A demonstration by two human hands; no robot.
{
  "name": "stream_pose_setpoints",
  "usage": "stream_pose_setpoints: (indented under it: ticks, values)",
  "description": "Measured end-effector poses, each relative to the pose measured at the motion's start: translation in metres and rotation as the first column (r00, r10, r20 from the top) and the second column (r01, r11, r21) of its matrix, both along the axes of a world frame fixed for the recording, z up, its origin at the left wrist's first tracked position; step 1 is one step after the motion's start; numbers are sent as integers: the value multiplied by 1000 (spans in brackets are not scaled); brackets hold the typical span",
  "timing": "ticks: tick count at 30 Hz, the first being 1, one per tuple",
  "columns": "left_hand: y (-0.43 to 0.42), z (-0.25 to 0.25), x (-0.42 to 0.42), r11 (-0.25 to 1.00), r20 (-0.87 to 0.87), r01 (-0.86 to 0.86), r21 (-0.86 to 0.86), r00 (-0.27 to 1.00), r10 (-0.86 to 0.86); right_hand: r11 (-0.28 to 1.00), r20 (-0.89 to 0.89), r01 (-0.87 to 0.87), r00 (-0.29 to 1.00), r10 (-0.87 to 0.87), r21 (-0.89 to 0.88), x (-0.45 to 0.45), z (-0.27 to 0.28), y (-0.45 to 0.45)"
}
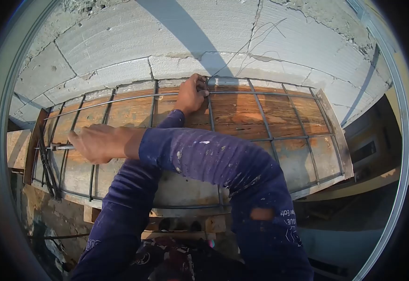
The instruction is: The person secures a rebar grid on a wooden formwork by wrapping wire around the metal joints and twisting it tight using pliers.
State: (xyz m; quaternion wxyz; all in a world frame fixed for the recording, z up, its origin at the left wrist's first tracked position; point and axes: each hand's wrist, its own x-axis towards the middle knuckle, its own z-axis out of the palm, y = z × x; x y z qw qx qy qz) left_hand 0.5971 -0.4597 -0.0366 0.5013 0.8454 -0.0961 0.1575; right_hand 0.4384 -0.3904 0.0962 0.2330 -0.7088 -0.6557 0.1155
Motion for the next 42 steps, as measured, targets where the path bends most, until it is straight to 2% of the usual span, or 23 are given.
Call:
stream_pose_setpoints:
  ticks: [2,4,5,6,7,8,9,10,12,13,15,16,18,19,21,23,28,31,36,40,42]
  values:
    - [2,1,0,1000,28,17,18,999,-18,986,-42,101,994,-97,133,9,31,-25]
    - [1,9,-3,998,-96,14,-65,995,-21,962,172,59,979,-109,268,29,49,-74]
    - [2,9,-4,997,-108,17,-70,994,-24,960,262,183,936,-235,210,33,54,-102]
    - [7,9,-2,998,-103,50,-39,993,-54,951,282,208,921,-269,229,39,58,-142]
    - [11,10,2,997,-96,83,-11,992,-83,938,415,327,843,-344,112,42,64,-173]
    - [14,9,6,994,-89,113,13,990,-111,937,530,314,774,-347,156,51,56,-209]
    - [14,12,6,989,-77,142,39,987,-139,895,623,442,686,-376,54,56,50,-239]
    - [10,14,0,995,-23,100,25,995,-100,824,714,566,590,-376,-33,61,44,-265]
    - [11,12,2,995,-7,96,29,995,-96,775,899,628,373,-230,-63,88,10,-309]
    - [11,10,1,994,9,101,46,995,-102,773,895,629,386,-225,-77,95,2,-315]
    - [12,10,1,991,-36,116,69,993,-114,684,974,724,208,-87,-93,108,-7,-324]
    - [12,9,2,991,-55,125,43,991,-122,680,975,726,208,-84,-97,116,-13,-324]
    - [12,9,3,992,-67,127,18,990,-125,697,976,716,123,-182,40,131,-24,-317]
    - [12,9,2,991,-57,132,10,990,-131,700,976,713,121,-181,42,135,-25,-313]
    - [14,7,1,992,-49,129,1,990,-129,780,984,607,-16,-180,153,141,-27,-303]
    - [12,9,-1,993,-16,104,50,995,-103,790,985,593,-28,-172,155,146,-28,-294]
    - [10,12,-1,997,-46,68,30,997,-67,798,987,581,-99,-124,159,148,-20,-279]
    - [10,13,-1,998,-49,54,37,997,-52,798,990,588,-51,-132,136,151,-16,-276]
    - [9,10,2,997,-22,48,56,999,-47,833,986,550,101,-135,57,149,-3,-274]
    - [12,7,5,997,-26,65,44,998,-63,840,992,543,115,-52,-19,158,16,-254]
    - [12,7,5,995,-23,90,34,996,-90,566,913,783,389,-119,-260,160,33,-219]
